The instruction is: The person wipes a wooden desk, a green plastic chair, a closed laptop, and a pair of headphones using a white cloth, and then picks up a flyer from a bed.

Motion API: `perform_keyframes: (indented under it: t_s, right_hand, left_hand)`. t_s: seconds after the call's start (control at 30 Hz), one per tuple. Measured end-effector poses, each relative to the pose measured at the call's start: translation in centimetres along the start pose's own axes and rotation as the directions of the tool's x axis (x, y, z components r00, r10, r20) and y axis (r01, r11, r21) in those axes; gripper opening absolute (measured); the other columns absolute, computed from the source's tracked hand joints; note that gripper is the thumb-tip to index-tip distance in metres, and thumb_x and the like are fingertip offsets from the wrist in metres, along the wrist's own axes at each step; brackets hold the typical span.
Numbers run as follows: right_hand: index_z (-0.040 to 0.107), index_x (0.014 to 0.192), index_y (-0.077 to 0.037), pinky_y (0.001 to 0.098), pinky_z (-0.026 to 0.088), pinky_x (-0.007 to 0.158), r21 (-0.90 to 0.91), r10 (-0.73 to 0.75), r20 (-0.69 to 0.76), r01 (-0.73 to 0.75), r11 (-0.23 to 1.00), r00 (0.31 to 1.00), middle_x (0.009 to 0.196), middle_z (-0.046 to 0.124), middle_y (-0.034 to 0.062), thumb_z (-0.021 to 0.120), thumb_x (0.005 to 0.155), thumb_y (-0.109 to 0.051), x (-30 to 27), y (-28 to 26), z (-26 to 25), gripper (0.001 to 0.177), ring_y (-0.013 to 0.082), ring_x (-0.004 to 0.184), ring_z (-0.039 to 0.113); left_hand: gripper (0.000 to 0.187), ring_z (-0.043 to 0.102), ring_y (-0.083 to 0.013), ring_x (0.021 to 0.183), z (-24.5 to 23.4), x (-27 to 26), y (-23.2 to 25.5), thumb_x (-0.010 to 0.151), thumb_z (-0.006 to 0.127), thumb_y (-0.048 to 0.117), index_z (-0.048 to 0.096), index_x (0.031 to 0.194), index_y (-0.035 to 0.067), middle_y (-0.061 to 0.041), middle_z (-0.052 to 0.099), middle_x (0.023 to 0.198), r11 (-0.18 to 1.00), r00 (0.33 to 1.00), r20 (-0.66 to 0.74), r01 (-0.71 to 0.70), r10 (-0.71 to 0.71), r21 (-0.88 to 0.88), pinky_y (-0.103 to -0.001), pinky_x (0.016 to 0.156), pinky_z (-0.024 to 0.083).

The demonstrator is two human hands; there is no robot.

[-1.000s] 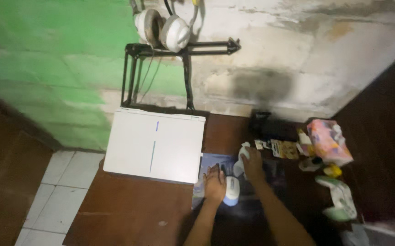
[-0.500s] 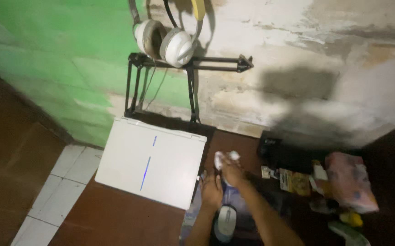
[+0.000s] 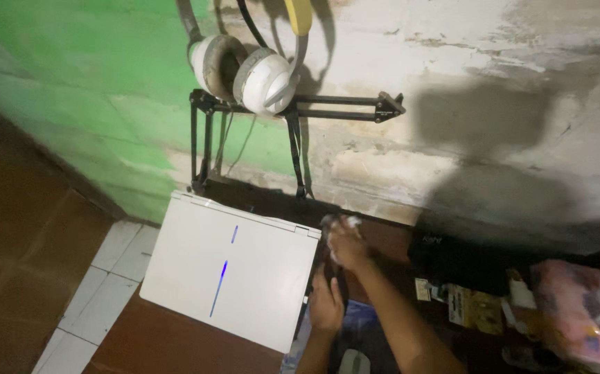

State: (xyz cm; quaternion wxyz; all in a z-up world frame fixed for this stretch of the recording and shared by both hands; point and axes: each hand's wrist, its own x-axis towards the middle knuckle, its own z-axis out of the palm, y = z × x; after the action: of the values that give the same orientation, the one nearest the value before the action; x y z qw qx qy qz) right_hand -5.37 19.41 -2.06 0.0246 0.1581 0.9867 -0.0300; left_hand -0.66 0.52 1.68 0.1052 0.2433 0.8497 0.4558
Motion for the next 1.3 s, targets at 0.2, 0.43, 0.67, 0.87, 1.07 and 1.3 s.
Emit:
perform_keyframes:
  t_s: [0.2, 0.43, 0.67, 0.87, 1.07, 1.3]
  right_hand:
    - [0.041, 0.152, -0.008, 0.0577, 0.024, 0.116, 0.264, 0.552, -0.272, -0.49, 0.83, 0.788, 0.157, 0.038, 0.0171, 0.068, 0.086, -0.027, 1.2, 2.8, 0.4, 0.074, 0.0437, 0.146, 0.024]
    - [0.044, 0.152, -0.005, 0.047, 0.026, 0.121, 0.303, 0.212, -0.342, -0.106, 0.947, 0.915, 0.161, 0.039, 0.0156, 0.054, 0.099, -0.026, -6.1, 0.3, 3.7, 0.058, 0.0377, 0.15, 0.029]
    - [0.049, 0.146, -0.008, 0.0455, 0.031, 0.118, 0.383, 0.361, -0.415, -0.2, 0.902, 0.835, 0.156, 0.044, 0.012, 0.052, 0.099, -0.03, -10.9, -1.5, 7.0, 0.051, 0.0335, 0.145, 0.037]
    - [0.055, 0.143, -0.008, 0.0432, 0.035, 0.115, 0.507, 0.411, -0.555, -0.098, 0.856, 0.723, 0.151, 0.052, 0.0117, 0.052, 0.101, -0.033, -13.4, -2.7, -0.1, 0.049, 0.0314, 0.14, 0.045]
    - [0.062, 0.14, -0.008, 0.041, 0.039, 0.113, 0.874, 0.726, -0.402, -0.004, 0.486, 0.558, 0.147, 0.059, 0.0115, 0.052, 0.103, -0.036, -11.9, -3.3, -6.2, 0.047, 0.0292, 0.134, 0.053]
    - [0.062, 0.136, -0.005, 0.0427, 0.043, 0.108, 0.844, 0.756, 0.184, 0.294, -0.449, 0.628, 0.137, 0.06, 0.0131, 0.065, 0.097, -0.028, -11.5, -3.6, -8.5, 0.046, 0.0288, 0.127, 0.056]
  left_hand:
    - [0.053, 0.049, -0.0438, 0.136, 0.8, 0.3, -0.8, 0.104, 0.042, 0.03, 0.041, 0.15, 0.004, -0.026, 0.047, 0.15, 0.999, 0.999, -0.034, -0.032, 0.032, -0.005, -0.048, 0.112, 0.04]
    - [0.052, 0.048, -0.0432, 0.136, 2.6, 1.2, -1.9, 0.103, 0.043, 0.029, 0.045, 0.146, 0.001, -0.026, 0.049, 0.148, 0.998, 0.997, -0.054, -0.055, 0.054, -0.031, -0.048, 0.112, 0.039]
    - [0.057, 0.04, -0.0396, 0.145, 7.0, 4.4, 9.4, 0.095, 0.068, 0.03, 0.048, 0.143, 0.005, -0.022, 0.048, 0.15, 0.925, 0.928, 0.013, -0.369, 0.372, -0.094, -0.054, 0.117, 0.032]
    - [0.079, 0.045, -0.04, 0.137, 10.3, 5.9, 16.5, 0.081, 0.081, 0.024, 0.042, 0.148, 0.009, -0.02, 0.051, 0.147, 0.913, 0.869, 0.282, -0.395, 0.408, -0.104, -0.047, 0.113, 0.037]
    - [0.043, 0.062, -0.0394, 0.117, 13.8, 6.3, 16.0, 0.085, 0.075, 0.018, 0.063, 0.126, 0.008, -0.017, 0.066, 0.125, 0.923, 0.889, 0.272, -0.385, 0.369, 0.007, -0.047, 0.1, 0.049]
    - [0.023, 0.065, -0.0455, 0.101, 14.4, 5.9, 15.7, 0.091, 0.07, 0.015, 0.061, 0.106, 0.001, -0.025, 0.065, 0.106, 0.906, 0.901, 0.227, -0.404, 0.369, 0.131, -0.053, 0.088, 0.053]
